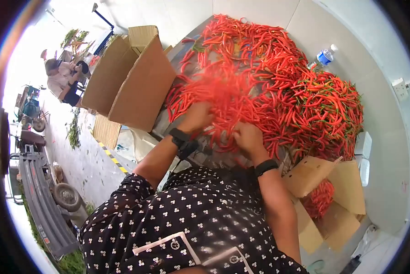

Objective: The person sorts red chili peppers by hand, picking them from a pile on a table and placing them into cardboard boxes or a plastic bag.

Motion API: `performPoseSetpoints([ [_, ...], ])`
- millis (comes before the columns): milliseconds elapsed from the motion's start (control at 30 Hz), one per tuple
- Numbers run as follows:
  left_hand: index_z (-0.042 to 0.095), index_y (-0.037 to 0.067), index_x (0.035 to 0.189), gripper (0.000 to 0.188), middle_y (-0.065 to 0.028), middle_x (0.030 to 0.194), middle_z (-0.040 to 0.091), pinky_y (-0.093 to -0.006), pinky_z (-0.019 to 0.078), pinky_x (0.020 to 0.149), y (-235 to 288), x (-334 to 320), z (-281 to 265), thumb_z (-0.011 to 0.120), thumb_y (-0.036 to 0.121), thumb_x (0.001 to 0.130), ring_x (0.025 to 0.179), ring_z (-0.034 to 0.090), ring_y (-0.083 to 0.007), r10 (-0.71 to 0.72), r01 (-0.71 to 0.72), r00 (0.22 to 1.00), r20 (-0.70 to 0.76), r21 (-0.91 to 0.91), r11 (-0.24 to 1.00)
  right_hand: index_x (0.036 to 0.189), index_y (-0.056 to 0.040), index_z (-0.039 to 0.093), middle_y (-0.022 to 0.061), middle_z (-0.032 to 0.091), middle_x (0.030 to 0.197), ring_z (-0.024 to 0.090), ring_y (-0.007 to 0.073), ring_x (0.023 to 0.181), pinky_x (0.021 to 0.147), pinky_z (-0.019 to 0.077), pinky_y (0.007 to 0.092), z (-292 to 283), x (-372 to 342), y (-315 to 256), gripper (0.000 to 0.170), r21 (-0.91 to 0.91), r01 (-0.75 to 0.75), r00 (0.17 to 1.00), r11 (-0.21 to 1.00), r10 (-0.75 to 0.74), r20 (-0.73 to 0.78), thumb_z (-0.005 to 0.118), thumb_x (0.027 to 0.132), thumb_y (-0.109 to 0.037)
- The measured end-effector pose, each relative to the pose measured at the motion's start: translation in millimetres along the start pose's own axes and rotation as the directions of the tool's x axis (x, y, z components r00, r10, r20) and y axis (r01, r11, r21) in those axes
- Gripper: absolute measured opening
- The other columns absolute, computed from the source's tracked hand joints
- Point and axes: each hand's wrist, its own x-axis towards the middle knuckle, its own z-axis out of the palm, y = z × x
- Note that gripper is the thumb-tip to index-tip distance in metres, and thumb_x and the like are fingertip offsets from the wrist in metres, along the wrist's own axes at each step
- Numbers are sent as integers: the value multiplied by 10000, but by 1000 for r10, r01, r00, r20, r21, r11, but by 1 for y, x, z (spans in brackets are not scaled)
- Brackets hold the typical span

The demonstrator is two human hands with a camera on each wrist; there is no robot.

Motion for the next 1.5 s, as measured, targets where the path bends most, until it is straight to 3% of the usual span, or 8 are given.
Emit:
performPoseSetpoints([
  [300,598,33,812,175,-155,748,592,-388,450,653,-14,2,-6,595,155,686,732,578,-304,-190,193,981,37,-284,939,733,2,545,85,553,634,562,189,600,546,435,308,2,13,13,204,657,-266,948,705,315,45,530,768,-199],
  [367,605,36,816,167,-144,710,592,-368,451,655,-15,3,-10,584,155,700,719,577,-294,-160,129,981,-105,-260,957,773,-61,485,31,532,624,547,158,557,505,431,255,-2,14,3,138,881,-409,880,239,360,310,465,859,-168],
  [467,616,62,878,186,-119,839,597,-327,464,631,4,-5,-23,606,173,729,752,591,-230,-18,2,998,-55,-277,961,821,-75,483,36,523,619,548,168,576,514,444,252,-2,12,0,124,888,-455,869,67,250,426,440,865,-183],
  [567,601,76,907,225,-115,902,574,-361,470,640,4,-14,-7,591,138,691,811,576,-277,308,-308,951,-1,37,951,817,-70,487,47,526,631,549,177,593,518,449,258,10,11,11,134,895,-446,884,22,167,437,417,871,-171],
  [800,572,64,889,243,-124,899,539,-389,466,643,16,-16,3,562,96,648,817,548,-321,195,-229,968,158,238,944,830,-66,493,55,526,646,546,182,615,537,457,280,-2,6,11,137,883,-465,863,-70,186,469,385,881,-133],
  [1000,566,58,894,174,-80,826,598,-298,459,582,10,-11,-6,598,154,752,676,567,-161,-45,81,992,119,-318,945,962,-37,521,60,547,764,575,193,712,616,475,298,8,9,17,163,898,-411,896,-156,113,429,453,862,-146],
  [1067,554,58,929,156,-56,810,620,-225,417,492,11,-6,-10,578,164,817,585,512,-69,-123,453,878,462,-722,522,1045,-23,508,81,560,825,585,208,763,644,486,323,6,10,10,219,913,-387,914,-128,82,399,448,865,-133],
  [1500,437,27,1157,314,-76,865,609,-173,412,478,22,-8,-5,484,175,883,585,523,-61,-78,638,769,634,-756,144,1004,-3,509,62,555,740,545,166,644,582,448,267,2,12,9,188,904,-402,894,-147,149,422,485,842,-96],
])
